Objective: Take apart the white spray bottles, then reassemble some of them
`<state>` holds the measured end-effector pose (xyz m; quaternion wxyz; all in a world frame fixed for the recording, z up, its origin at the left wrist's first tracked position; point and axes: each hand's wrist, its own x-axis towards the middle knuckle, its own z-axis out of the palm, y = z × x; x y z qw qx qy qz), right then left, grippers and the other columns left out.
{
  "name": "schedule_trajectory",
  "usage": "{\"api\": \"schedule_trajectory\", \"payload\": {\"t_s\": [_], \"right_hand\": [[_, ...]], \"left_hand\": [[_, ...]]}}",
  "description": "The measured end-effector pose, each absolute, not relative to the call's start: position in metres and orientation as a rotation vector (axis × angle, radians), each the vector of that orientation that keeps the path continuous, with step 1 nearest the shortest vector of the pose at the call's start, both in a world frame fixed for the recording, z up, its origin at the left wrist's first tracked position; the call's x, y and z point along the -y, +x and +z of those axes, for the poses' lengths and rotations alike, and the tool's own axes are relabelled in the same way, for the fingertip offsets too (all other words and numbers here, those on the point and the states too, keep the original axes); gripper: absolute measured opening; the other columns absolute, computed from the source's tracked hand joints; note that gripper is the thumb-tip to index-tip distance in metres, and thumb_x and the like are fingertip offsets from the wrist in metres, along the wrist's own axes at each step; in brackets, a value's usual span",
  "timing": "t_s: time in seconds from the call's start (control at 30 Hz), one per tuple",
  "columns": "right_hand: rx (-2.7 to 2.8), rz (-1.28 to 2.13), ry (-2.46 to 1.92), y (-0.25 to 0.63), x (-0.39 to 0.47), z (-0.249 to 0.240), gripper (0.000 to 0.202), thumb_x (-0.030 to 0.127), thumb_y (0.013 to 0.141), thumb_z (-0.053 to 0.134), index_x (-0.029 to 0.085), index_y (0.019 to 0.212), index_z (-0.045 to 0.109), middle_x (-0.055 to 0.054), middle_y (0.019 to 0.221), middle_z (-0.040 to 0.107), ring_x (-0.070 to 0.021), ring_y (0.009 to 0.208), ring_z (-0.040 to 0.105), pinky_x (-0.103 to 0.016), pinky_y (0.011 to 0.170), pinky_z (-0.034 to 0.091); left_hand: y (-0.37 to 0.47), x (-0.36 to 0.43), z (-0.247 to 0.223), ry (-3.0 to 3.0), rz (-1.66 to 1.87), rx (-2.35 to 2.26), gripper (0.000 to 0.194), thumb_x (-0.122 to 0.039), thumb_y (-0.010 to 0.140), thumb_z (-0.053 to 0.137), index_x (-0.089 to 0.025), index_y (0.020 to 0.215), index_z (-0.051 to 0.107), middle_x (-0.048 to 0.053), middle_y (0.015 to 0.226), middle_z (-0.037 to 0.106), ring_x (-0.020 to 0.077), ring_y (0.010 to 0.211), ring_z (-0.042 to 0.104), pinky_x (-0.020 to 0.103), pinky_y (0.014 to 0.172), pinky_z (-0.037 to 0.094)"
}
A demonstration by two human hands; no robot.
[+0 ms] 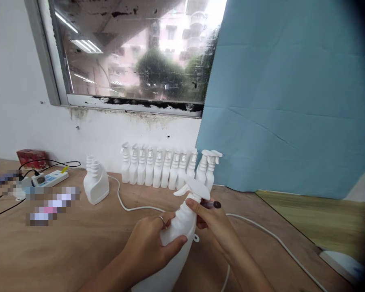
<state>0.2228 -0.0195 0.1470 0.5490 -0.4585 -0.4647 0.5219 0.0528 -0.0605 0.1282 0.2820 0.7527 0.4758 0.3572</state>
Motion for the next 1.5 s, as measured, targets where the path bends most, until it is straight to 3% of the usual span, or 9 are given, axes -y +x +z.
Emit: {"api": "schedule_trajectory", "payload": {"t_s": [0.33, 0.57, 0.93, 1.23, 1.33, 1.5], "right_hand": [[1.126, 1.19, -1.097, 0.225, 0.02, 0.148, 0.047, 0.047, 0.055, 0.083, 0.015, 0.084, 0.065, 0.003, 0.061, 0.054, -0.0072, 0.048, 0.041, -0.019, 0.042, 0.025], [1.146, 1.193, -1.066, 0.222, 0.025, 0.153, 0.044, 0.045, 0.058, 0.082, 0.017, 0.087, 0.067, 0.002, 0.063, 0.057, -0.0084, 0.05, 0.043, -0.02, 0.043, 0.027], [1.21, 1.126, -1.091, 0.224, 0.015, 0.142, 0.04, 0.047, 0.063, 0.081, 0.016, 0.082, 0.065, 0.003, 0.061, 0.053, -0.007, 0.049, 0.039, -0.021, 0.042, 0.025], [1.256, 1.115, -1.058, 0.226, 0.011, 0.14, 0.039, 0.047, 0.065, 0.08, 0.016, 0.081, 0.063, 0.003, 0.063, 0.053, -0.0075, 0.049, 0.038, -0.021, 0.043, 0.028], [1.213, 1.204, -1.055, 0.229, 0.012, 0.139, 0.041, 0.048, 0.064, 0.081, 0.016, 0.083, 0.063, 0.002, 0.064, 0.055, -0.0085, 0.05, 0.043, -0.021, 0.043, 0.03], [1.121, 1.378, -0.976, 0.235, 0.014, 0.136, 0.039, 0.046, 0.064, 0.081, 0.018, 0.087, 0.064, 0.0, 0.07, 0.063, -0.0142, 0.059, 0.056, -0.024, 0.05, 0.041]], "left_hand": [[0.054, 0.065, 0.134, 2.052, 0.899, -1.292, 0.027, -0.039, 0.082, 0.059, -0.02, 0.1, 0.066, 0.001, 0.087, 0.07, 0.019, 0.077, 0.062, 0.026, 0.071, 0.042], [0.053, 0.063, 0.133, 1.987, 0.899, -1.212, 0.025, -0.039, 0.082, 0.062, -0.023, 0.099, 0.07, -0.002, 0.081, 0.068, 0.0174, 0.075, 0.059, 0.026, 0.07, 0.041], [0.053, 0.052, 0.128, 1.904, 0.844, -1.164, 0.028, -0.041, 0.082, 0.062, -0.016, 0.093, 0.067, -0.003, 0.071, 0.051, 0.0136, 0.072, 0.048, 0.023, 0.067, 0.037], [0.052, 0.049, 0.124, 1.992, 0.786, -1.124, 0.03, -0.042, 0.086, 0.058, -0.016, 0.072, 0.052, -0.006, 0.063, 0.034, 0.0097, 0.061, 0.033, 0.025, 0.058, 0.024], [0.051, 0.049, 0.124, 1.894, 0.787, -1.019, 0.03, -0.043, 0.087, 0.058, -0.016, 0.075, 0.054, -0.005, 0.064, 0.036, 0.0097, 0.061, 0.033, 0.025, 0.057, 0.025], [0.05, 0.05, 0.122, 1.469, 0.724, -0.65, 0.035, -0.048, 0.086, 0.061, -0.013, 0.091, 0.06, 0.0, 0.075, 0.051, 0.0107, 0.066, 0.047, 0.023, 0.06, 0.033]]}}
